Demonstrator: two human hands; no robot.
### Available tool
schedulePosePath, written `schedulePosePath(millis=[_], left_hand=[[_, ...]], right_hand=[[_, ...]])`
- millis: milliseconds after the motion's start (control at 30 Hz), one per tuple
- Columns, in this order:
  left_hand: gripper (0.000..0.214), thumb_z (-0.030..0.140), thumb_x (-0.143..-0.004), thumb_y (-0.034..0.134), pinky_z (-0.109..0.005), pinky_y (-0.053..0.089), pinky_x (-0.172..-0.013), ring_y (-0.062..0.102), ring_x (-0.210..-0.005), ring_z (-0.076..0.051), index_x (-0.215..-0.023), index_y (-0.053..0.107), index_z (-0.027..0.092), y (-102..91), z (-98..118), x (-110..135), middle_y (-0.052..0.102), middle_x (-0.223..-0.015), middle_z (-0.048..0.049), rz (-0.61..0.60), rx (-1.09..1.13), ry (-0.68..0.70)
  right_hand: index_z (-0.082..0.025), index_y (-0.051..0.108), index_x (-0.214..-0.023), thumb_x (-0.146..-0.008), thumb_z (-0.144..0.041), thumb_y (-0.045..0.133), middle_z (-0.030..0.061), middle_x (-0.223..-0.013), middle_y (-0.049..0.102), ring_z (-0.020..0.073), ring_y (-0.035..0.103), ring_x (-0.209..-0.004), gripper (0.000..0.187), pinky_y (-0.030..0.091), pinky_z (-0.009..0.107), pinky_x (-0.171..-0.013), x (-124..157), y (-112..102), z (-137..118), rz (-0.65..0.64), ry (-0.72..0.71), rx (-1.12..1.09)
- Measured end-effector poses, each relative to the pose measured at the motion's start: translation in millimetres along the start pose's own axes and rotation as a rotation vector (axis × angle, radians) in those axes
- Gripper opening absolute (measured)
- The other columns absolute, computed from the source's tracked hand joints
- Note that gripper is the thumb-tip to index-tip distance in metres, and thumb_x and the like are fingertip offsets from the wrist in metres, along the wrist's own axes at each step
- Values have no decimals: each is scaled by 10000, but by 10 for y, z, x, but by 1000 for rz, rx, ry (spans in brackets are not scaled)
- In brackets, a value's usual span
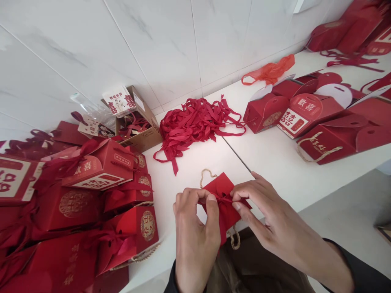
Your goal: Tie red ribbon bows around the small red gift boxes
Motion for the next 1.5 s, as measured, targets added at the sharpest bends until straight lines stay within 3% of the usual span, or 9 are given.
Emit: schedulePosePath(millis=[167,367,500,600,733,900,1000,1267,1500], left_hand=[[119,221,-956,592,-418,398,-789,542,-832,-237,-854,643,254,32,124,13,636,-866,-21,21,-158,72],[216,276,-1029,495,-368,447,-771,547,-850,-210,-854,619,252,57,27,-1,633,-856,-16,-44,60,-12],[153,273,-1039,487,-364,452,-858,568,-1002,-207,-1032,638,256,-124,-107,-3,657,-1043,-37,89,8,22],[218,277,-1019,530,-398,437,-981,553,-1198,-224,-1225,600,264,-185,-211,-9,633,-1262,-60,91,-37,48],[88,285,-985,610,-370,464,-955,617,-1137,-211,-1065,638,263,-162,-295,-27,686,-1141,-33,9,3,37],[107,317,-1019,564,-317,491,-889,647,-1029,-187,-1004,637,241,-149,-311,-20,707,-1097,-47,15,108,-18],[146,369,-1018,569,-304,487,-902,652,-1044,-186,-1013,639,240,-124,-323,13,714,-1112,-46,10,167,-50],[284,501,-1028,526,-326,502,-843,702,-996,-216,-1006,598,228,-51,-400,127,747,-1082,-68,31,296,-225],[168,327,-1024,517,-392,472,-1022,638,-1230,-226,-1180,529,267,-136,-314,215,694,-1319,-83,196,426,-144]], right_hand=[[-272,427,-1000,-1061,-166,433,-18,-933,596,169,587,-867,122,308,620,-1194,-6,-5,-8,22,-10,5],[-273,437,-1025,-1066,-164,423,-12,-964,610,165,615,-903,117,305,601,-1209,6,-5,-8,15,-5,-16],[-278,453,-1015,-1071,-217,460,-20,-974,620,168,624,-926,83,274,603,-1232,34,-10,-4,8,6,-24],[-315,510,-1160,-1089,-320,462,5,-1101,643,189,640,-1026,86,444,510,-1140,63,-54,66,54,96,-71],[-369,488,-1384,-1109,-414,394,36,-1304,640,221,625,-1213,294,578,392,-935,97,-144,215,146,199,-37],[-363,609,-1230,-1059,-546,479,17,-1087,710,210,704,-990,282,539,271,-589,117,-82,436,5,341,-59],[-322,627,-1043,-1060,-565,454,7,-1035,700,185,676,-868,299,488,256,-555,118,-87,447,-33,383,-82],[-286,504,-1016,-1074,-581,342,-24,-782,645,148,549,-549,342,326,275,-467,117,-79,454,-38,475,-124],[-309,550,-1172,-1065,-647,303,-18,-783,654,179,612,-610,432,484,293,-579,143,-130,485,13,537,-168]])
Point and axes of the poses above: each hand's wrist, its own x-axis away from the middle knuckle, its own y-axis out of the palm, z = x × y, the point moved 8 cm from there along -x, towards the middle knuckle
